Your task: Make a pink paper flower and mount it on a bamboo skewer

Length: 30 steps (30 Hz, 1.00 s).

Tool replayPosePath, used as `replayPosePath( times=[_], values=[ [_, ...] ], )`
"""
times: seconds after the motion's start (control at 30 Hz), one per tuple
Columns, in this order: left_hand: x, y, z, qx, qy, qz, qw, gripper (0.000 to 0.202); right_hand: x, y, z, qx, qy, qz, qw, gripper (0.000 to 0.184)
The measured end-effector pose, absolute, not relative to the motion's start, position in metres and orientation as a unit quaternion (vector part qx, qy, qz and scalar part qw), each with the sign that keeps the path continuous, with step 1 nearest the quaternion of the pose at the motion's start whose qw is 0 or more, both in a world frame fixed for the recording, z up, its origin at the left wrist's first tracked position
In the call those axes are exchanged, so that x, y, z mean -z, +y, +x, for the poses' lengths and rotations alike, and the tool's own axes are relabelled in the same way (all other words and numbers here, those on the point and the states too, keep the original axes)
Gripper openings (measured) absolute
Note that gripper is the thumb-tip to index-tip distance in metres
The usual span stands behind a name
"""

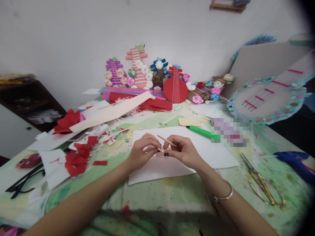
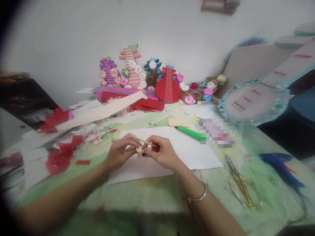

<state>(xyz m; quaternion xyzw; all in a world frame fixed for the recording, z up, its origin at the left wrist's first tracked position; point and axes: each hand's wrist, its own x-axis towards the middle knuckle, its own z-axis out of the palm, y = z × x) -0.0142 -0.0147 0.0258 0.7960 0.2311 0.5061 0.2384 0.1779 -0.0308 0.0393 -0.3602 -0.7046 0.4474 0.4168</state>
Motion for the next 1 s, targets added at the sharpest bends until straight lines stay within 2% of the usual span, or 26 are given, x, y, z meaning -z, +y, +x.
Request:
replayPosePath(
  times=[0.1,0.17,0.27,0.37,0.43,0.53,0.7,0.87,1.0],
  values=[
    [-0.026,-0.015,-0.015,-0.515,0.183,0.831,0.103,0.012,-0.042,-0.032,0.178,-0.396,-0.738,-0.338,0.428,0.005],
    [-0.025,-0.015,-0.016,-0.509,0.171,0.842,0.057,0.015,-0.043,-0.033,0.178,-0.372,-0.754,-0.327,0.432,0.004],
    [-0.023,-0.014,-0.015,-0.504,0.163,0.847,0.033,0.015,-0.043,-0.033,0.178,-0.347,-0.771,-0.326,0.423,0.008],
    [-0.022,-0.015,-0.014,-0.505,0.167,0.845,0.053,0.015,-0.042,-0.032,0.177,-0.322,-0.787,-0.326,0.413,0.009],
    [-0.023,-0.016,-0.014,-0.499,0.186,0.84,0.106,0.011,-0.041,-0.032,0.177,-0.32,-0.788,-0.328,0.412,0.007],
    [-0.025,-0.018,-0.014,-0.474,0.246,0.808,0.248,0.005,-0.038,-0.03,0.178,-0.342,-0.763,-0.357,0.415,0.006],
    [-0.022,-0.016,-0.014,-0.426,0.309,0.711,0.467,0.017,-0.032,-0.026,0.179,-0.425,-0.697,-0.405,0.411,0.014],
    [-0.017,-0.013,-0.011,-0.423,0.279,0.629,0.59,0.023,-0.029,-0.024,0.179,-0.488,-0.656,-0.388,0.426,0.024],
    [-0.015,-0.014,-0.01,-0.415,0.267,0.593,0.636,0.025,-0.032,-0.023,0.18,-0.493,-0.65,-0.389,0.428,0.021]
  ],
)
